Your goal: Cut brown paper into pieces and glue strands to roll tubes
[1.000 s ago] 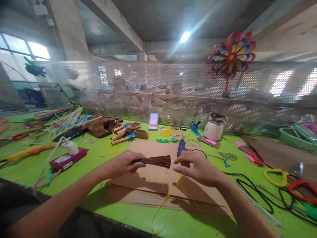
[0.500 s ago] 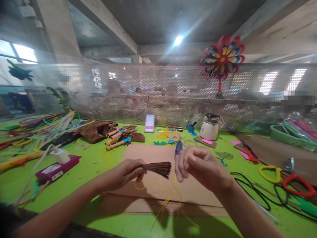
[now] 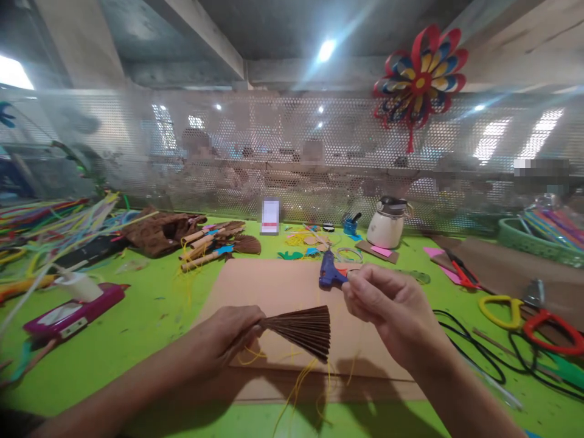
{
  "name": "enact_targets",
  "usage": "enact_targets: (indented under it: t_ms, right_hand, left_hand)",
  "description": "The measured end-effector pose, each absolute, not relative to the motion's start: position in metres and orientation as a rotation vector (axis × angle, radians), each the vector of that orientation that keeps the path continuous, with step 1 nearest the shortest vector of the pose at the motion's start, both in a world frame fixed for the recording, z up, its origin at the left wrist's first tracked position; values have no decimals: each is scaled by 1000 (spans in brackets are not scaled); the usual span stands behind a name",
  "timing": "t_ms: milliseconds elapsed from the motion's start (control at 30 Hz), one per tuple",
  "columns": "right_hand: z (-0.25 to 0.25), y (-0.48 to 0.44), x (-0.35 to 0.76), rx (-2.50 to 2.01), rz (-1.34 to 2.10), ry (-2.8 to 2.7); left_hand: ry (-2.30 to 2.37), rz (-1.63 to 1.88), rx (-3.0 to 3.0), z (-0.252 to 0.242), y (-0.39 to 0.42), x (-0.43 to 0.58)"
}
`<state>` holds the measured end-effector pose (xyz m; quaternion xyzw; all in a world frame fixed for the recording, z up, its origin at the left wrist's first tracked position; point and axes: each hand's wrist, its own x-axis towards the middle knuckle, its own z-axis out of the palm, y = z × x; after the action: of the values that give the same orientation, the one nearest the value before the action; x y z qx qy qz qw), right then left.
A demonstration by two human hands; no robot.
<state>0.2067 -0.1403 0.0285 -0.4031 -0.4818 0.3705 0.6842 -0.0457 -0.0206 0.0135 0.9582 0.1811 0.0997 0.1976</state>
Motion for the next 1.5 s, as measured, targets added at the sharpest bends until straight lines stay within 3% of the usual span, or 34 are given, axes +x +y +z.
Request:
enact_targets:
  t_ms: [767,900,1000,1100,1300,1500]
  right_hand:
    - [57,-145,224,-890,624,-791]
    - [43,-134,250,-1161,576,-954]
    - [36,-130,272,-1596,182,-985]
    - [34,-129,266,-1709,-156,-933]
    - [37,-139,219,-1305,276,-1214]
    - [54,-167,265,-1066,839,-1649]
  left_hand:
    - [468,460,2698,4,-7,-48]
    - [510,542,2594,6,0,-49]
    - [572,615,2452,9,3,-50]
    - [588,646,2345,12,3,-50]
    - [616,595,2194,9,4,-50]
    - [619,480,2034,7,6,-48]
